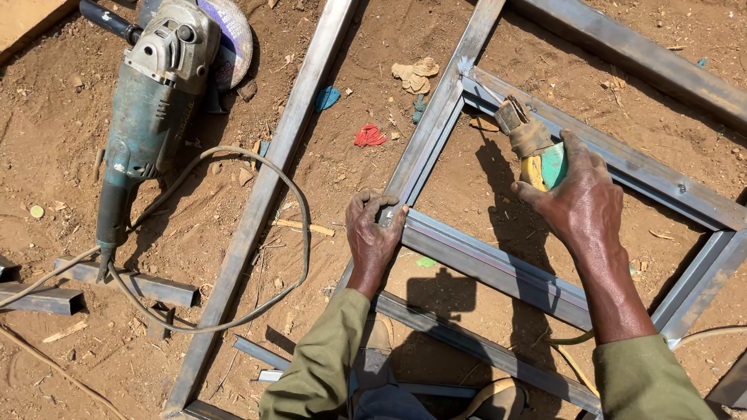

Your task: The person welds a rectangular metal frame lying on the ground. They hold the frame steady with one hand and use a welding torch with the other to join the metal pieces at the corners and along the seams.

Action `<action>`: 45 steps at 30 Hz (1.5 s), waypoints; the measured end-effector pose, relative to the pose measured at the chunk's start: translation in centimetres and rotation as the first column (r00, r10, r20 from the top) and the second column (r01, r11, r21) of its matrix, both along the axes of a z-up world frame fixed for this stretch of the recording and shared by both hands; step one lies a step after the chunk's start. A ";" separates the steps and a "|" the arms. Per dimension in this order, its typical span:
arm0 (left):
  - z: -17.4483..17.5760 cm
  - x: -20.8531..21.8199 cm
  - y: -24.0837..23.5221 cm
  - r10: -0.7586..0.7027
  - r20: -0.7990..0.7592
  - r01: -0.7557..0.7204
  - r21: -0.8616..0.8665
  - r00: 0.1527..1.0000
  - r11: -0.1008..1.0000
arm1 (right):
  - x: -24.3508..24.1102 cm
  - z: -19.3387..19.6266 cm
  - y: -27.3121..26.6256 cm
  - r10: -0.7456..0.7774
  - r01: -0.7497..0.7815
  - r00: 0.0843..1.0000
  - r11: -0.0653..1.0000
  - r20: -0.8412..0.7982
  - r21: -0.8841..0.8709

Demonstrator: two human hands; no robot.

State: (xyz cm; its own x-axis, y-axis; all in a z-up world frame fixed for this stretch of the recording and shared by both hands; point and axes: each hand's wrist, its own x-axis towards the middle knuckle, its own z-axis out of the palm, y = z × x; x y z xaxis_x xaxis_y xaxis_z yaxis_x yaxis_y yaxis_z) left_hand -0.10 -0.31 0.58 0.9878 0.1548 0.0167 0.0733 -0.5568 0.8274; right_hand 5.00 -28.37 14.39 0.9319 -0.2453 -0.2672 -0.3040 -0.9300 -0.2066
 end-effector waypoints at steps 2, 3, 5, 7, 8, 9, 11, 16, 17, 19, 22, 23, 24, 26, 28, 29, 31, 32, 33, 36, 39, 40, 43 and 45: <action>0.0 0.0 0.0 0.011 0.051 -0.010 -0.022 0.999 1.000 | 0.0 0.0 0.2 -0.010 0.010 1.000 1.000 0.003 -0.010; -0.2 -0.1 0.0 0.010 0.051 -0.009 -0.022 0.999 1.000 | -0.1 -0.1 0.2 -0.011 0.011 1.000 1.000 0.004 -0.010; -0.4 -0.1 0.0 0.020 0.053 -0.019 -0.016 0.998 1.000 | -0.2 -0.4 0.0 0.007 -0.007 1.000 1.000 0.012 -0.016; -0.4 0.0 0.0 0.030 0.036 -0.028 -0.044 0.999 0.999 | 0.0 -0.4 0.2 0.001 0.000 1.000 1.000 0.002 -0.021; -0.4 0.1 0.1 0.040 0.018 -0.038 -0.071 0.999 0.997 | 0.1 -0.3 0.3 -0.004 0.004 1.000 1.000 -0.008 -0.024; -0.4 0.1 0.1 0.039 0.016 -0.038 -0.071 0.999 0.997 | 0.1 -0.2 0.4 -0.005 0.005 1.000 1.000 -0.010 -0.024; -0.4 0.2 0.1 0.042 0.007 -0.042 -0.066 0.999 0.997 | 0.4 0.1 0.7 -0.017 0.016 1.000 1.000 -0.022 -0.010; -0.4 0.3 0.1 0.036 0.009 -0.035 -0.075 0.999 0.997 | 0.3 -0.5 0.7 0.004 -0.005 1.000 0.999 -0.017 -0.034; -0.7 0.3 0.1 0.037 -0.015 -0.038 -0.073 0.999 0.997 | 0.3 -0.5 0.7 -0.003 0.002 0.999 0.999 -0.034 -0.035; -0.2 0.5 0.1 0.034 0.003 -0.034 -0.092 0.999 0.995 | 0.4 -0.3 0.8 -0.003 0.001 0.999 0.999 -0.045 -0.041; -0.3 0.4 0.1 0.032 0.030 -0.029 -0.098 0.999 0.995 | 0.4 0.1 1.1 -0.011 0.009 0.998 0.999 -0.058 -0.039; -0.4 0.4 0.2 0.033 0.040 -0.029 -0.083 0.999 0.996 | 0.4 0.2 1.2 -0.020 0.018 0.998 0.999 -0.059 -0.029; -0.5 0.4 0.1 0.032 0.039 -0.029 -0.083 0.999 0.996 | 0.4 0.2 1.1 -0.020 0.019 0.998 0.999 -0.059 -0.029; -0.6 0.5 0.2 0.034 0.030 -0.031 -0.085 0.999 0.996 | 0.4 0.2 1.1 -0.012 0.011 0.998 1.000 -0.064 -0.024; -0.7 0.5 0.2 0.032 0.028 -0.029 -0.087 0.999 0.996 | 0.4 0.2 1.1 -0.013 0.011 0.998 1.000 -0.067 -0.029; -0.8 0.5 0.2 0.032 0.022 -0.030 -0.090 0.999 0.996 | 0.4 0.2 1.1 -0.011 0.008 0.997 0.999 -0.073 -0.035; -0.9 0.5 0.2 0.040 -0.001 -0.040 -0.086 0.999 0.996 | 0.4 0.1 1.2 -0.006 0.003 0.997 0.999 -0.072 -0.045; -0.9 0.5 0.2 0.046 -0.025 -0.048 -0.082 0.999 0.995 | 0.4 0.1 1.2 -0.002 -0.002 0.998 0.999 -0.070 -0.054; -0.9 0.4 0.2 0.045 -0.025 -0.047 -0.082 0.999 0.996 | 0.4 0.1 1.2 -0.003 -0.001 0.998 0.999 -0.071 -0.054; -0.7 0.5 0.1 0.043 -0.011 -0.043 -0.059 0.999 0.997 | 0.5 0.0 1.2 0.004 -0.009 0.997 0.998 -0.074 -0.058; -0.7 0.5 0.2 0.044 -0.036 -0.046 -0.065 0.998 0.997 | 0.6 -0.2 1.2 -0.004 0.000 0.997 0.999 -0.083 -0.046; -0.8 0.5 0.2 0.045 -0.045 -0.048 -0.074 0.998 0.996 | 0.6 -0.2 1.2 -0.002 -0.002 0.996 0.999 -0.085 -0.048; -1.0 0.5 0.1 0.051 -0.046 -0.055 -0.089 0.998 0.995 | 0.5 0.0 1.4 -0.003 0.000 0.997 0.999 -0.081 -0.041; -0.9 0.5 0.1 0.054 -0.039 -0.058 -0.094 0.998 0.994 | 0.5 0.1 1.5 -0.008 0.005 0.997 0.999 -0.076 -0.032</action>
